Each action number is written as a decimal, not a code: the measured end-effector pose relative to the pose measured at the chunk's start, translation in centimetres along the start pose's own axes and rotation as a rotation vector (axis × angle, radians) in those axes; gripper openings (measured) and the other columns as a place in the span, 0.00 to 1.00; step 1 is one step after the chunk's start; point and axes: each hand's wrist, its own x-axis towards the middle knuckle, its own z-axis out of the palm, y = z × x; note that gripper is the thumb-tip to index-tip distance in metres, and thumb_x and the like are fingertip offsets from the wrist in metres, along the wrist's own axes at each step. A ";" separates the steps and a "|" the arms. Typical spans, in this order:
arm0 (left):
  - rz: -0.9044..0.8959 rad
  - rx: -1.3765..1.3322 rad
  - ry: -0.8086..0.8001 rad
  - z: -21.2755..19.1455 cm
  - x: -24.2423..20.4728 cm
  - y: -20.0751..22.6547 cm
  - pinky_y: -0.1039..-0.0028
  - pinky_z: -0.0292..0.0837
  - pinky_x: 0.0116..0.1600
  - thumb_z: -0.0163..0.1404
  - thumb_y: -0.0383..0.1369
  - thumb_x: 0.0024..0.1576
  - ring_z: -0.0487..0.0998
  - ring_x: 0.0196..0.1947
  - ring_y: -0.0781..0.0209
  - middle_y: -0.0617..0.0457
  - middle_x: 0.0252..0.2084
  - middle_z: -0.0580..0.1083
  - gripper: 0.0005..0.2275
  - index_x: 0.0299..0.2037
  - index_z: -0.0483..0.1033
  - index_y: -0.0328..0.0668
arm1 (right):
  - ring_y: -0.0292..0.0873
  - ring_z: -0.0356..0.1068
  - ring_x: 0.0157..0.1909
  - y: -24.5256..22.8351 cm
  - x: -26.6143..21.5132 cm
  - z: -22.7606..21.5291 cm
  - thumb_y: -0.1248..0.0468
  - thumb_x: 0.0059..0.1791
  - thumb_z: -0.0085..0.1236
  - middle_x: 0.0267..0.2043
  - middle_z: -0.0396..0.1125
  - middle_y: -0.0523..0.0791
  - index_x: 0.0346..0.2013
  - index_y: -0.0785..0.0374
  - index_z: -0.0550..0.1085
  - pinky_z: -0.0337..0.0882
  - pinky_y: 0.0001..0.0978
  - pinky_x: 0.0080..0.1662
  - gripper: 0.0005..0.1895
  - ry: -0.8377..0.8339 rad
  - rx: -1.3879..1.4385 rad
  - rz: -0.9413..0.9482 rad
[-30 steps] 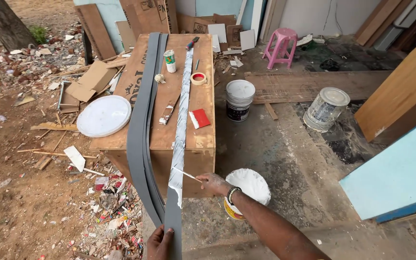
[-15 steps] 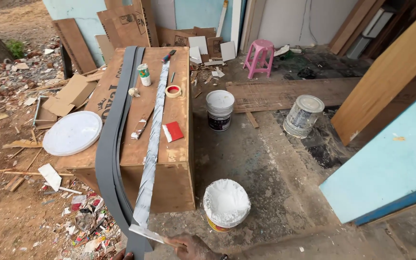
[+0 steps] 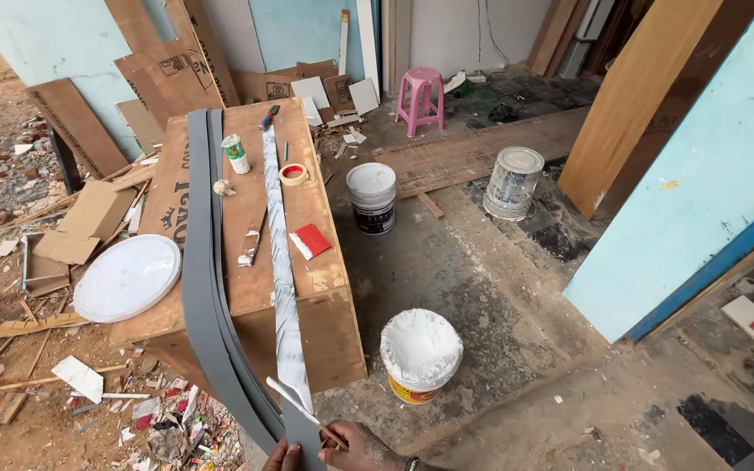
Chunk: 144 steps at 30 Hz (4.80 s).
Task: The recorder is applying a white adhesive or paste to a long grey strip of material using a small wooden stick or applicator.
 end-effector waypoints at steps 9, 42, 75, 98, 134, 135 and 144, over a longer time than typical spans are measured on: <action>-0.182 0.108 -0.016 4.5 -4.2 4.4 0.64 0.75 0.40 0.57 0.35 0.56 0.81 0.33 0.54 0.40 0.34 0.82 0.20 0.56 0.77 0.32 | 0.33 0.66 0.36 -2.7 0.6 4.0 0.63 0.50 0.58 0.32 0.64 0.39 0.40 0.62 0.69 0.72 0.30 0.42 0.08 0.189 0.045 0.105; -0.140 0.165 0.064 11.5 -13.5 18.7 0.70 0.76 0.38 0.53 0.40 0.61 0.80 0.30 0.64 0.50 0.32 0.79 0.14 0.47 0.74 0.35 | 0.41 0.73 0.40 -4.1 8.4 -10.2 0.62 0.54 0.37 0.38 0.75 0.46 0.67 0.52 0.70 0.73 0.37 0.50 0.26 -0.156 -0.702 0.161; -0.209 0.126 0.171 11.6 -15.5 17.1 0.71 0.77 0.37 0.52 0.38 0.62 0.80 0.29 0.65 0.50 0.32 0.79 0.15 0.51 0.74 0.33 | 0.36 0.68 0.32 1.9 7.1 -8.9 0.61 0.55 0.38 0.34 0.75 0.43 0.70 0.52 0.66 0.71 0.35 0.42 0.27 -0.110 -0.611 0.313; -0.293 0.330 0.231 8.3 -16.7 12.9 0.68 0.73 0.54 0.44 0.30 0.63 0.78 0.45 0.63 0.49 0.46 0.79 0.15 0.58 0.73 0.33 | 0.33 0.65 0.26 0.4 -5.7 -9.3 0.58 0.57 0.45 0.47 0.75 0.43 0.71 0.50 0.65 0.71 0.28 0.28 0.25 -0.252 -0.671 0.252; -0.176 -0.028 0.146 5.8 -14.5 13.7 0.76 0.72 0.38 0.41 0.21 0.58 0.76 0.34 0.66 0.51 0.41 0.80 0.18 0.56 0.77 0.32 | 0.37 0.69 0.38 -3.0 -10.1 2.9 0.64 0.53 0.49 0.44 0.72 0.46 0.64 0.57 0.68 0.72 0.33 0.44 0.23 0.189 -0.388 0.029; -0.188 -0.055 0.173 5.6 -14.2 13.9 0.75 0.73 0.37 0.41 0.20 0.58 0.77 0.33 0.65 0.49 0.41 0.80 0.18 0.56 0.77 0.30 | 0.37 0.70 0.39 -3.7 -10.1 2.9 0.63 0.53 0.49 0.45 0.72 0.46 0.65 0.55 0.68 0.72 0.33 0.45 0.23 0.171 -0.453 0.109; -0.269 -0.135 0.141 5.6 -14.0 15.9 0.72 0.78 0.42 0.41 0.20 0.59 0.80 0.37 0.61 0.45 0.43 0.80 0.17 0.56 0.77 0.29 | 0.36 0.67 0.38 2.8 -10.7 6.4 0.63 0.48 0.61 0.36 0.66 0.42 0.52 0.60 0.71 0.70 0.32 0.43 0.18 0.192 -0.220 0.131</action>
